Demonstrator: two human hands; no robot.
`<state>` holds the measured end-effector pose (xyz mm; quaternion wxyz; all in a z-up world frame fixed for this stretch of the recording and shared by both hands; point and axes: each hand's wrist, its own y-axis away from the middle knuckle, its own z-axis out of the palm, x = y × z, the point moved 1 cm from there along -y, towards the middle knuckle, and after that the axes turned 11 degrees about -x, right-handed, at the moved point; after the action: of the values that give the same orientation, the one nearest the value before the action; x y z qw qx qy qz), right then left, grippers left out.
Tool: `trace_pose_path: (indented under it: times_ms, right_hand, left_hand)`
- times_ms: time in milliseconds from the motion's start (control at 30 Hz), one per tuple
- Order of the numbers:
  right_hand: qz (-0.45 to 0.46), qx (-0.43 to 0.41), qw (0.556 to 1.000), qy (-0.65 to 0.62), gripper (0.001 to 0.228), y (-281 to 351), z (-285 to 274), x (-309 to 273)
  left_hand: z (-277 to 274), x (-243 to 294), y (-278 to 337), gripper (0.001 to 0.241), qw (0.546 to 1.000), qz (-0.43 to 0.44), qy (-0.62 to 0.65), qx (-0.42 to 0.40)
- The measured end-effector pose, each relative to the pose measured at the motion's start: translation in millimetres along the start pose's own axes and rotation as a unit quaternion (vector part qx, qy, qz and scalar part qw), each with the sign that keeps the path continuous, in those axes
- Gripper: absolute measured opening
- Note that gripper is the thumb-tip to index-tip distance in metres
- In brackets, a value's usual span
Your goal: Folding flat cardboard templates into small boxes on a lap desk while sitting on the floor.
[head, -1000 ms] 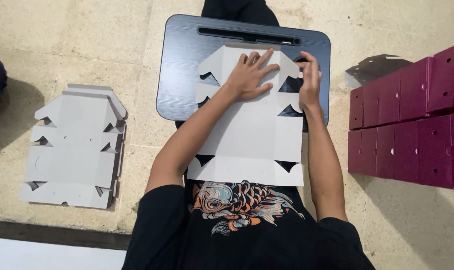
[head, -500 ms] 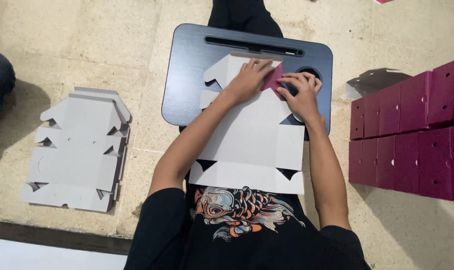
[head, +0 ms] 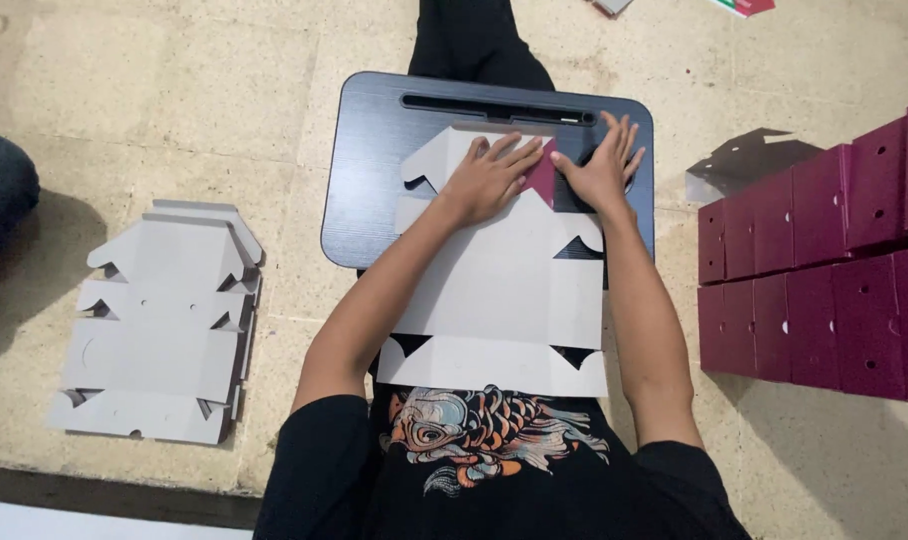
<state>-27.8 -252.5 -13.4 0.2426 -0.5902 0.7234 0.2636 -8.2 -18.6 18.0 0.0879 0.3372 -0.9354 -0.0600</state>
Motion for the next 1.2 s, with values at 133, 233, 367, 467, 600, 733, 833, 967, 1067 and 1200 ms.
trace_pose_path:
  times_ms: [133, 233, 367, 467, 600, 733, 833, 967, 1067, 1200]
  right_hand:
    - [0.024, 0.013, 1.000, -0.003, 0.091, -16.7, 9.3, 10.1]
    - [0.016, 0.027, 0.999, -0.020, 0.096, -23.5, 11.1, 10.6]
    - [0.049, 0.027, 0.998, 0.003, 0.092, -28.6, 11.2, 11.2]
    - [0.069, -0.020, 0.997, 0.035, 0.097, -11.4, -4.7, -16.9]
    - [0.046, -0.151, 0.983, 0.092, 0.117, 22.0, -27.5, -44.0]
    - [0.010, -0.216, 0.971, 0.101, 0.131, 49.5, -35.8, -48.9]
    - [-0.027, -0.199, 0.975, 0.096, 0.133, 42.6, -31.0, -37.9]
    - [0.017, -0.167, 0.982, 0.083, 0.127, 23.5, -28.0, -42.2]
    - [0.050, -0.151, 0.987, 0.039, 0.117, 2.5, -23.5, -37.5]
    - [0.065, -0.103, 0.993, 0.009, 0.098, -22.9, -15.8, -32.8]
  left_hand:
    - [2.7, -3.3, -0.8, 0.054, 1.000, 0.003, -0.016, -0.015]
    - [0.9, -4.8, 0.0, 0.055, 0.999, 0.002, -0.029, -0.024]
    - [0.9, -4.8, -1.7, 0.056, 0.999, 0.005, -0.029, -0.037]
    - [23.6, -12.3, -11.4, 0.055, 0.998, 0.028, -0.043, 0.032]
    - [32.8, -16.4, -17.3, 0.055, 0.992, 0.047, -0.058, 0.099]
    - [29.7, -14.9, -15.1, 0.056, 0.996, 0.042, -0.031, 0.071]
    - [27.2, -15.7, -16.7, 0.056, 0.996, 0.046, -0.030, 0.064]
    - [23.9, -16.6, -15.2, 0.057, 0.996, 0.062, -0.026, 0.056]
    - [21.0, -14.3, -14.7, 0.057, 0.996, 0.068, -0.026, 0.054]
    - [15.3, -13.9, -11.9, 0.058, 0.997, 0.072, -0.007, 0.032]
